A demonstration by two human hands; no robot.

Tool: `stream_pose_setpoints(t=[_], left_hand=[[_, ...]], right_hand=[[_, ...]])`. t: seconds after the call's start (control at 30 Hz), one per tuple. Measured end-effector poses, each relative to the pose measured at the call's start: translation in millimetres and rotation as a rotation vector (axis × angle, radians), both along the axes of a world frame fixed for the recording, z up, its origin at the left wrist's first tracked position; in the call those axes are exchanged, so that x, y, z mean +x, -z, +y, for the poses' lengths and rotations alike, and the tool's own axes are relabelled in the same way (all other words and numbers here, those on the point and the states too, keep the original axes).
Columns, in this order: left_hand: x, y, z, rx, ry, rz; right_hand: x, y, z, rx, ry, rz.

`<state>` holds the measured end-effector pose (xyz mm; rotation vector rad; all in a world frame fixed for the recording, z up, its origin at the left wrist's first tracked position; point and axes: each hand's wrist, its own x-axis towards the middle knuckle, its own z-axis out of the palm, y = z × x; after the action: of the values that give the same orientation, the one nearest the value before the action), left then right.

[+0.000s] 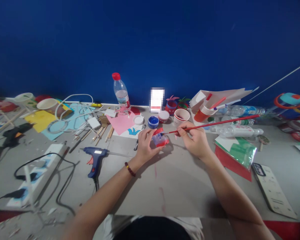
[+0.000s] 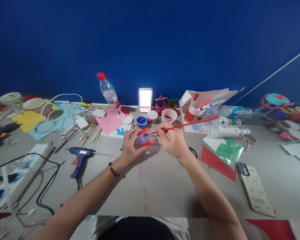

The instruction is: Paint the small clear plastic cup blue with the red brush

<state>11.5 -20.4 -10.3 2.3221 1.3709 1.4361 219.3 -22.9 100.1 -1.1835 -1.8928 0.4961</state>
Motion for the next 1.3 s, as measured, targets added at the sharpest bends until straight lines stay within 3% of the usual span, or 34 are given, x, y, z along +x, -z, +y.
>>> stream_pose_setpoints(t=[0.33, 0.73, 1.3], left_hand=[[2, -2.0, 0, 0.036, 0.012, -0.004], [2, 2.9, 2, 0.043, -0.011, 0.01], [1, -1.9, -2, 0.04, 0.019, -0.021]], right_hand=[[8, 8.9, 8, 0.024, 0.056, -0.108], [-16, -0.4, -13, 0.103, -0.132, -0.057], [-1, 2.9, -1, 0.115, 0.045, -0.078]])
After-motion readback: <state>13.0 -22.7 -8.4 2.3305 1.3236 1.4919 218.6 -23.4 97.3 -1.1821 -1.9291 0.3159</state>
